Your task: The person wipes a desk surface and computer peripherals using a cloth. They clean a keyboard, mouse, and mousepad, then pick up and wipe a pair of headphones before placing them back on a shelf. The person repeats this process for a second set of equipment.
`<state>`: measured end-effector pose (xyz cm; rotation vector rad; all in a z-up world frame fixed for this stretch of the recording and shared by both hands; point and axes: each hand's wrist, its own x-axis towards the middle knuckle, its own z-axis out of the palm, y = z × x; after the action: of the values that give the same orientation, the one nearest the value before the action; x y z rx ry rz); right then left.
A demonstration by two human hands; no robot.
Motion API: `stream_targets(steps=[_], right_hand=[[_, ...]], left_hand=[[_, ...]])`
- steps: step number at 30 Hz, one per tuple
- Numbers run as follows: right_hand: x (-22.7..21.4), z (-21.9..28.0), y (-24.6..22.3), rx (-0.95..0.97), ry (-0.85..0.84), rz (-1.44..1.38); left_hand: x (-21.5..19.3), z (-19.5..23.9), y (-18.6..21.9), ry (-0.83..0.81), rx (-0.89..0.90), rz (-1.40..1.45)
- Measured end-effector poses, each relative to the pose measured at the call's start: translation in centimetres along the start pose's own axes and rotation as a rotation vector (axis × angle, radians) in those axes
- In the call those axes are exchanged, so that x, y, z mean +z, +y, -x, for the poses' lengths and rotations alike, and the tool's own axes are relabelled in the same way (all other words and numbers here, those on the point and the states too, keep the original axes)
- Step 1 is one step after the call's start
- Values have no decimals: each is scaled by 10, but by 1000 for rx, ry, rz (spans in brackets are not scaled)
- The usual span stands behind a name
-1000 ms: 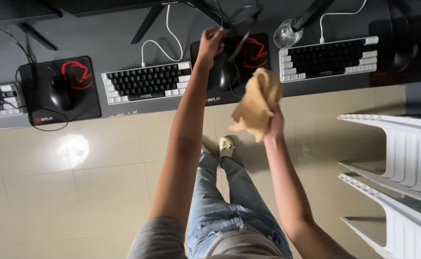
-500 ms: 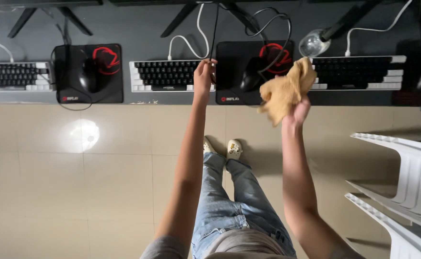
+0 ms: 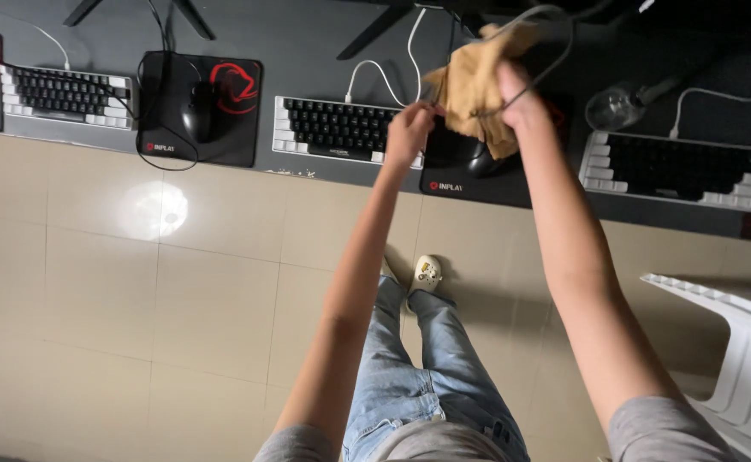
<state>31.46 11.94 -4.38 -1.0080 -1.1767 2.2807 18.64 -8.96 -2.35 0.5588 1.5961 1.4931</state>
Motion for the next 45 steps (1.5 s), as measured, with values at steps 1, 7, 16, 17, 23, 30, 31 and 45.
stream_targets(steps=[1,7,16,17,23,30,31,45], right_hand=[[3,-16,12,1,-6,2],[48,-41,30,-188,-326,-217],[2,-214,112,-289,218,-56],[12,-208,104,-342,204,-19],[25,-196,103,-212,225,-64],[52,-97,56,-24,79,-154],[52,-92,57,-29,82,-153],[66,60,88,82,-18,-143]], left_hand=[[5,-1,-7,6,2,0],[18,14,8,36,221,-234],[2,8,11,17,-55,52],[-1,9,11,21,-51,72],[-21,8,-24,19,-21,71],[-36,37,12,-41,-70,-13],[-36,37,7,-46,-67,-12],[-16,20,-8,123,-12,120]])
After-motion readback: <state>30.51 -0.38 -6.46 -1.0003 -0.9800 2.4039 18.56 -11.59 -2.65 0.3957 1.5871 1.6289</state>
